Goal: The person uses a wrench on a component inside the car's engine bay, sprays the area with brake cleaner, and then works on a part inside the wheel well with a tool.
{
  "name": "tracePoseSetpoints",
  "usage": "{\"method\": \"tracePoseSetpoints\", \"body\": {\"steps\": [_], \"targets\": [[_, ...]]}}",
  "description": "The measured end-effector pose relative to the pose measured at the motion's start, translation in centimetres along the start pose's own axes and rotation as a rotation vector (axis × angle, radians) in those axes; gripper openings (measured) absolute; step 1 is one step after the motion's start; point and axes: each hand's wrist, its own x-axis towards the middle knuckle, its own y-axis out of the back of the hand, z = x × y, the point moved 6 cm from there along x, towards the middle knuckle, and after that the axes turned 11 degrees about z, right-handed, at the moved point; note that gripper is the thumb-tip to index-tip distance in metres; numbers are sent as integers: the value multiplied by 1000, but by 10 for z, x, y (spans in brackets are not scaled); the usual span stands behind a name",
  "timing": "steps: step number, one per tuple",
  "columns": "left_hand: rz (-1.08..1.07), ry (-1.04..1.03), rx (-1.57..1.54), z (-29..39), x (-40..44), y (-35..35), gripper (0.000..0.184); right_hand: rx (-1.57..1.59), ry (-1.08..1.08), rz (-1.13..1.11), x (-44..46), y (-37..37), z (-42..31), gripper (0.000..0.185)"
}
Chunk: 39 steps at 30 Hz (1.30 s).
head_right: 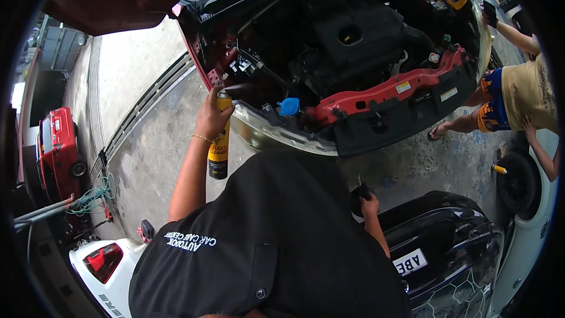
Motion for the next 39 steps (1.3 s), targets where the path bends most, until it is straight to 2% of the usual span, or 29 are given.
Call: {"method": "tracePoseSetpoints", "body": {"steps": [8, 12, 14, 18, 25, 30, 34, 39], "targets": [[194, -39, -103, 18, -3, 8, 65, -23, 14, -16, 20, 10, -4, 46], [184, -29, -120, 25, 1, 9, 65, -91, 24, -25, 30, 16, -1, 45], [165, -81, -78, 31, 1, 7, 65, 12, 31, -12, 31, 18, -4, 43], [122, -75, -60, 46, -10, 4, 66, -4, 88, 34, 39, 16, 2, 40], [199, 5, -44, 55, -13, -3, 64, 45, 32, -8, 32, 14, 0, 37], [295, -221, -16, 92, 2, -2, 63, -33, 34, -23, 42, 17, 0, 38], [143, -91, 62, 109, 15, -16, 63, -36, 64, -10, 64, 22, 8, 42], [88, -46, 135, 128, 32, -33, 64, -75, 71, 5, 73, 38, -8, 42]]}}
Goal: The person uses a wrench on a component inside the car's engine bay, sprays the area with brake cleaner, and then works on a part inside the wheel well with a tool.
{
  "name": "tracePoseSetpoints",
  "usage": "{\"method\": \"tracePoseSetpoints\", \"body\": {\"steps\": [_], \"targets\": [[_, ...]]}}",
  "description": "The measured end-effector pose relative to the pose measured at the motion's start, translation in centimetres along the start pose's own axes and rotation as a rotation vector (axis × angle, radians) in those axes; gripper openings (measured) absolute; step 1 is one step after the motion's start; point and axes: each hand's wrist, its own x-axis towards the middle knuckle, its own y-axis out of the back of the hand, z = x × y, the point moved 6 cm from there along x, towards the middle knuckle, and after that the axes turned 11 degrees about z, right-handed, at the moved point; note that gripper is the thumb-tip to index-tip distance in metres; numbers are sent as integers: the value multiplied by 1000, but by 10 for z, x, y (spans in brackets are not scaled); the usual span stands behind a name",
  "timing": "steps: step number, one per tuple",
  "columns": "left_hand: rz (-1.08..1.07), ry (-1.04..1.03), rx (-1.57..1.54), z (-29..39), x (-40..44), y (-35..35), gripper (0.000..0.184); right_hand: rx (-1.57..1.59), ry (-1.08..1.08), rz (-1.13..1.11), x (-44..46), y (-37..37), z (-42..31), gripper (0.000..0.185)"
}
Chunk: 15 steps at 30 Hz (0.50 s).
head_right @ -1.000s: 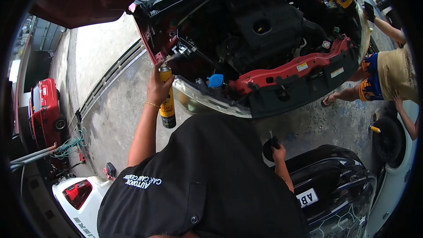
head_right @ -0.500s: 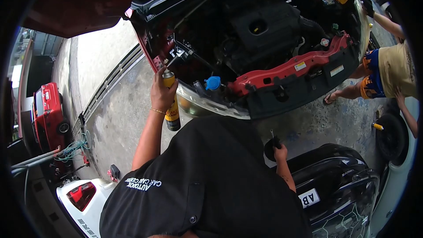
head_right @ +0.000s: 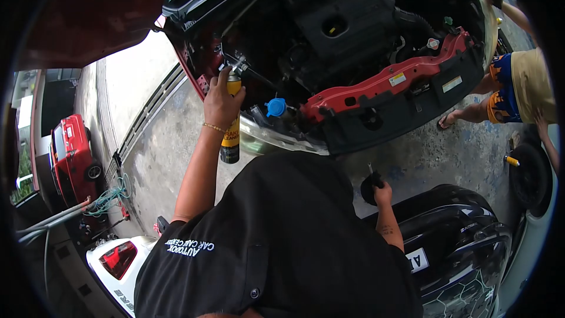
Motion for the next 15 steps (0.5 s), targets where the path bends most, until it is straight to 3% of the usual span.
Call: {"method": "tracePoseSetpoints", "body": {"steps": [15], "targets": [[-114, -60, 50, 29, 36, -45, 64, 29, -38, -21, 24, -27, 39, 49]]}}
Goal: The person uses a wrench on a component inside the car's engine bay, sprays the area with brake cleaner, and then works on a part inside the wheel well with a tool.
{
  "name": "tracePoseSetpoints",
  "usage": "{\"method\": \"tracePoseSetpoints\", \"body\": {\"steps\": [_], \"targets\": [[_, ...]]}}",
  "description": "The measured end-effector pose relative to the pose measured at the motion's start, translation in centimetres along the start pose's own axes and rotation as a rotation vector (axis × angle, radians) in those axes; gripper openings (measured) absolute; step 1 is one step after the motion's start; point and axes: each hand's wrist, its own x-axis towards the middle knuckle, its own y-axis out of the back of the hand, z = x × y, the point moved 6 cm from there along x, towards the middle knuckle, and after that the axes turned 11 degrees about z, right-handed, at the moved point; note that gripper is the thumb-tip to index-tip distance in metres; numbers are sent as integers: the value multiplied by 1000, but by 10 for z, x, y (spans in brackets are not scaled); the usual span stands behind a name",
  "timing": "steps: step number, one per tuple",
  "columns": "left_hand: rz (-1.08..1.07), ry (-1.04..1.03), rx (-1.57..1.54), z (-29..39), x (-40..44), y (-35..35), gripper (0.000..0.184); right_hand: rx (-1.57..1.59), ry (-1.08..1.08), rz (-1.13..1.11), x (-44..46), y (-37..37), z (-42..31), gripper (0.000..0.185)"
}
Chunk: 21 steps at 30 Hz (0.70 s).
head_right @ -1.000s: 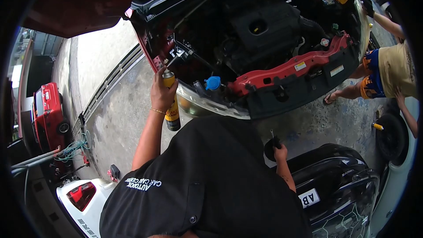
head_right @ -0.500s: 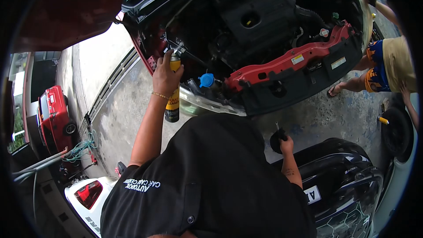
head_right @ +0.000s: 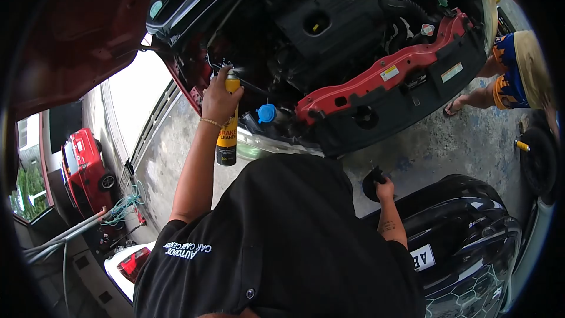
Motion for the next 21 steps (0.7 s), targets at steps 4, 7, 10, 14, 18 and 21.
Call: {"method": "tracePoseSetpoints", "body": {"steps": [4, 7, 10, 14, 18, 21], "targets": [[-69, 2, -46, -2, 0, -11, 64, -8, -101, -99, -8, 4, -18, 50], [-99, 9, -14, 1, 0, -12, 64, 20, -114, -112, -7, 3, -21, 49], [-56, 38, -23, 1, -1, -12, 63, 44, -105, -109, -1, 3, -21, 48], [-7, 18, -54, 2, -1, -8, 64, 6, -87, -81, 6, 11, -31, 49], [-15, 27, -96, 6, -6, -1, 64, 32, -53, -100, 12, 19, -43, 51], [20, 61, -128, 1, -17, 11, 64, 65, -77, -95, 19, 20, -36, 51]]}}
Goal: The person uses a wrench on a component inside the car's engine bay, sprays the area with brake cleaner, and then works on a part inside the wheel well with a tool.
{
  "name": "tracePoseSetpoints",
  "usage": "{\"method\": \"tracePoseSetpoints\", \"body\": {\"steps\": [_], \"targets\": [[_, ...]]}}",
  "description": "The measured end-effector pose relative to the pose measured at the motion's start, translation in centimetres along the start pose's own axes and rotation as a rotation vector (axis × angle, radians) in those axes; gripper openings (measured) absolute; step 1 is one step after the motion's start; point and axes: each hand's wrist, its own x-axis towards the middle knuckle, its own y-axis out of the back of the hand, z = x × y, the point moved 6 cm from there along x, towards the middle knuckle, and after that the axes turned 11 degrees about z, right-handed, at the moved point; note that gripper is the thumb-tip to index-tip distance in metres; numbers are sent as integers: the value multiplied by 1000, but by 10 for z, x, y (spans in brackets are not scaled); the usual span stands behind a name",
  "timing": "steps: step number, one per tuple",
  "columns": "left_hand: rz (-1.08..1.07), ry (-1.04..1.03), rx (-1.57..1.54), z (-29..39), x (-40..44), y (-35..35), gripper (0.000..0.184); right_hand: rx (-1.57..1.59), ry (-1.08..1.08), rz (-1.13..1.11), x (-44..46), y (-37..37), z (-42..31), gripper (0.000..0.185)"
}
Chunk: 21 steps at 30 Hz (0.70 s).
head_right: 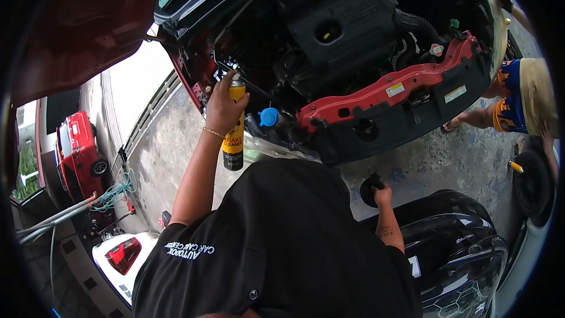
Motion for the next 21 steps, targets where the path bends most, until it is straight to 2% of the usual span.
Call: {"method": "tracePoseSetpoints", "body": {"steps": [3, 7, 9, 11, 13, 16, 21], "targets": [[127, -50, 25, -21, -19, 24, 68, -68, 41, 14, 11, -1, 20, 49], [228, -34, -130, -67, -59, 39, 66, -76, 28, -28, 2, 5, 12, 56], [210, -5, -148, -75, -78, 41, 66, -110, 49, -64, -8, 11, -7, 57], [118, 107, -38, -83, -95, 36, 66, -191, 104, -29, -14, 20, -19, 46], [145, 162, -103, -93, -107, 34, 65, -186, 147, -53, -9, 24, -24, 45], [158, 155, -270, -97, -122, 29, 66, -218, 235, -52, -9, 39, -47, 43], [293, 106, -236, -104, -131, 31, 64, -354, 310, 15, 3, 66, -67, 43]]}}
